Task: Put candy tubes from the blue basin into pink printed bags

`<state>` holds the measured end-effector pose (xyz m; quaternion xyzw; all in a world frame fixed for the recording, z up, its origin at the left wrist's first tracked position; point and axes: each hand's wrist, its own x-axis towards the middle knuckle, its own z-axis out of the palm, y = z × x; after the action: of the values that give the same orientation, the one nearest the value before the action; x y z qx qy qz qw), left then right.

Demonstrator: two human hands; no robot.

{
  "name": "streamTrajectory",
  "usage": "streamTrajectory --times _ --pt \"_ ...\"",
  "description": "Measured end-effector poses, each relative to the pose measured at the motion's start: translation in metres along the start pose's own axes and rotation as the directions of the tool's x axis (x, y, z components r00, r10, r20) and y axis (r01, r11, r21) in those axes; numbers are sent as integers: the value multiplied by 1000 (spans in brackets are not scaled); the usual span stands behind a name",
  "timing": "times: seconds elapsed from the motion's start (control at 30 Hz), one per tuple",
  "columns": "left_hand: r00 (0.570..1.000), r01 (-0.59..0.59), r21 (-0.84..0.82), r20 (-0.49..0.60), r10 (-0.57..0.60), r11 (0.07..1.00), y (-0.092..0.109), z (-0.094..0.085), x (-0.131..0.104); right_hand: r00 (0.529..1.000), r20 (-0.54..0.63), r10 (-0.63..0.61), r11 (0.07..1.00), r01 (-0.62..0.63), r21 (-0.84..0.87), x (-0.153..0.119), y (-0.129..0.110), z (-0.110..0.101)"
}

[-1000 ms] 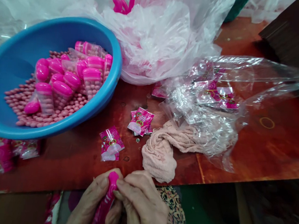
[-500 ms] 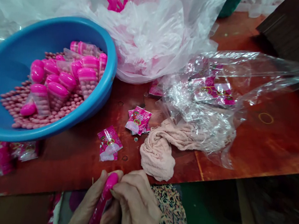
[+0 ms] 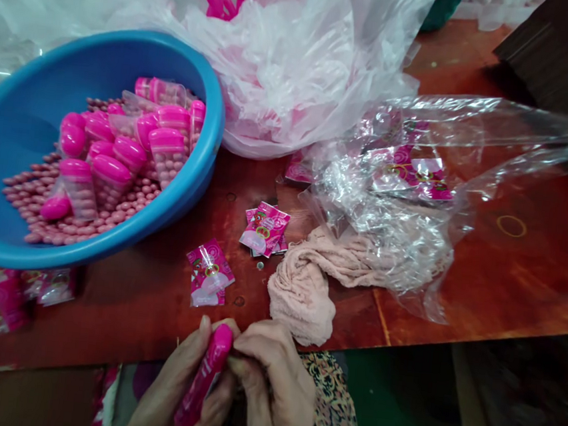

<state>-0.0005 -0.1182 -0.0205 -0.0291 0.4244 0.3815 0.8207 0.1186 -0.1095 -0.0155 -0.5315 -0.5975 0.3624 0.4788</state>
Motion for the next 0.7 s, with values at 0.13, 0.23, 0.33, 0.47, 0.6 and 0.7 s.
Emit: streamTrajectory --times 0.13,0.23,0.33,0.47,0.6,0.7 --pt "997 -71 43 -26 72 997 2 0 -7 998 66 25 998 -28 54 5 -1 1" --pt "992 -128 72 26 126 989 6 4 -11 978 169 123 980 -146 132 10 -7 1" --pt "988 -133 99 -66 139 986 10 11 -17 949 269 164 968 -206 139 10 -13 -3" --pt "975 -102 154 -181 130 983 15 18 -25 957 268 110 983 -145 114 4 -15 -7" --pt "987 -44 220 -142 77 974 16 17 -24 993 86 80 993 -86 77 -6 -12 -1" --pt "986 -44 232 -147 80 972 12 11 -23 998 -8 67 996 -67 52 -10 -12 6"
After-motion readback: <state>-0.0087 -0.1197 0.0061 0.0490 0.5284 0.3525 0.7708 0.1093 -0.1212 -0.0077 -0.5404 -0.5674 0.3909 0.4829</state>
